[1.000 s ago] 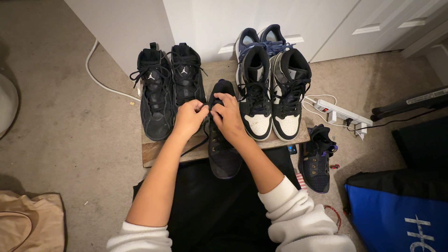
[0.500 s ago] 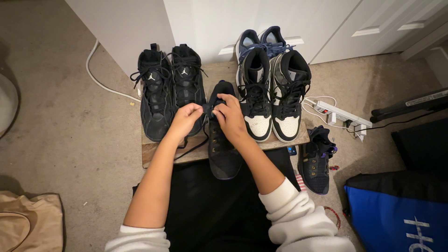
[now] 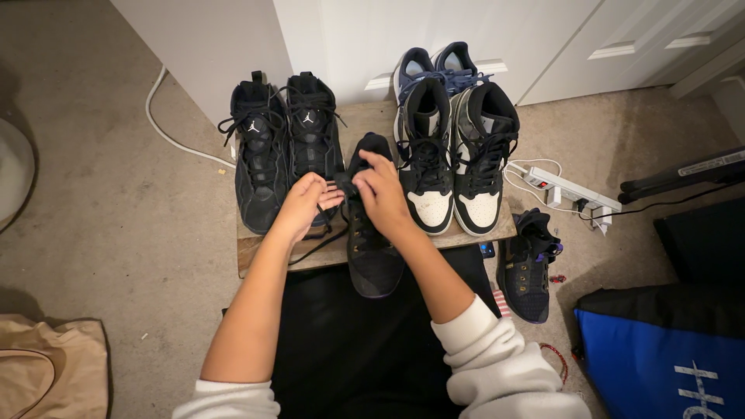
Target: The person removes a shoelace from a black sneaker with purple accents, then re-laces the same shoe by threading the lace through the eyelets and tying it. The person then picks up the matching sneaker and places it on the bench.
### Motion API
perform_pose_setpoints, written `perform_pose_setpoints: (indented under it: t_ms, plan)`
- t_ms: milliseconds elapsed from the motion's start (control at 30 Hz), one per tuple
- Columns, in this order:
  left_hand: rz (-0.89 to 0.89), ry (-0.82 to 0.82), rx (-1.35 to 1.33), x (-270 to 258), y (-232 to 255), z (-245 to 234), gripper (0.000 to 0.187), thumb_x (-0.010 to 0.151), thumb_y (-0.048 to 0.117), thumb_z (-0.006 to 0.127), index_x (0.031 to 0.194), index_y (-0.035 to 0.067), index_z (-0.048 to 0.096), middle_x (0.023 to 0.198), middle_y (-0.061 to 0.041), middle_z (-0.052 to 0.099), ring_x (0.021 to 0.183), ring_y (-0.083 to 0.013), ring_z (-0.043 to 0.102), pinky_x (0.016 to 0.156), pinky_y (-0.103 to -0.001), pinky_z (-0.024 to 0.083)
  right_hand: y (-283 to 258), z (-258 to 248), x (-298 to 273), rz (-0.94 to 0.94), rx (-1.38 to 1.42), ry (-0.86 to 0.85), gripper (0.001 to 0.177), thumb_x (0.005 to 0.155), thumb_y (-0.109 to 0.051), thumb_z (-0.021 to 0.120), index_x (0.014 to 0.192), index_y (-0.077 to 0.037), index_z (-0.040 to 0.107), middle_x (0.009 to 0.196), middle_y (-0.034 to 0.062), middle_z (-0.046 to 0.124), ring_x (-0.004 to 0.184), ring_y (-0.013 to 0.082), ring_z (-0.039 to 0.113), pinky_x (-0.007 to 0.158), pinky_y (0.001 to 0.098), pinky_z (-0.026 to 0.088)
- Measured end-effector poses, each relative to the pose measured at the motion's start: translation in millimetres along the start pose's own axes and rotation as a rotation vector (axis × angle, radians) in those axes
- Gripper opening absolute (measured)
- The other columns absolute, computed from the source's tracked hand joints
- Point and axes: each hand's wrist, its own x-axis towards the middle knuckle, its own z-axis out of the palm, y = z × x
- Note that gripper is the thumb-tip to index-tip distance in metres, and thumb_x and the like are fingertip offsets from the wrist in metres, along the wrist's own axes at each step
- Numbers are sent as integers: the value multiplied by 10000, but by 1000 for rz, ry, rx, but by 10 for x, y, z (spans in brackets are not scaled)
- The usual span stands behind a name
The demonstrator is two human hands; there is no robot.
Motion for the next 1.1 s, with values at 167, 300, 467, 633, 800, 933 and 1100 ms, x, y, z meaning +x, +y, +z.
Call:
perform_pose_setpoints:
  t_ms: [167, 300, 467, 633, 800, 933, 1100]
  plan:
    - [12, 74, 234, -198, 149, 180, 147, 1030, 196, 495, 1116, 81, 522, 1150, -168, 713, 993, -248, 715, 851, -329, 565, 230, -337, -196, 173, 389, 184, 213, 1055, -75, 516, 1173, -20, 684, 1505, 138, 565, 1435, 269, 502, 1213, 375, 353]
    - [528, 333, 739, -499, 223, 431, 196, 985, 166, 642, 1132, 55, 576, 1062, -122, 675, 924, -214, 648, 798, -311, 509, 393, -479, -501, 224, 420, 353, 197, 1076, -74, 516, 1170, 4, 671, 1323, 121, 666, 1233, 205, 619, 1093, 324, 465]
    - [577, 522, 812, -592, 207, 791, 133, 959, 136, 702, 1043, 33, 700, 921, -73, 664, 815, -207, 612, 720, -325, 492, 270, -362, -819, 340, 400, 302, 160, 1051, -48, 575, 1161, 4, 680, 1134, 82, 671, 1020, 152, 649, 940, 275, 511]
    - [761, 435, 893, -479, 166, 765, 129, 1026, 123, 665, 1092, 26, 718, 959, -87, 706, 899, -175, 664, 804, -323, 515, 38, -299, -766, 275, 161, 243, 193, 957, -13, 646, 1140, -34, 705, 1161, 95, 667, 970, 180, 648, 854, 278, 519]
    - [460, 390, 823, -315, 45, 594, 153, 968, 146, 692, 1027, 9, 727, 774, -48, 680, 706, -114, 592, 658, -281, 474, -98, -299, -554, 235, 85, 172, 195, 916, -39, 709, 1110, -56, 709, 1208, 118, 626, 1084, 256, 646, 888, 313, 525]
    - [230, 316, 553, -208, -42, 470, 147, 983, 164, 688, 1021, 23, 706, 797, -1, 654, 676, -70, 505, 603, -267, 382, -139, -276, -466, 240, 27, 171, 174, 883, -75, 766, 1041, -62, 696, 1230, 123, 608, 1131, 293, 628, 950, 354, 508]
    - [-16, 253, 304, -168, -6, 384, 181, 997, 237, 648, 1025, 72, 716, 852, 39, 672, 788, -49, 601, 730, -218, 470, -183, -233, -348, 90, -80, 199, 191, 855, -82, 776, 1040, -78, 726, 1405, 178, 537, 1296, 393, 514, 1102, 448, 428]
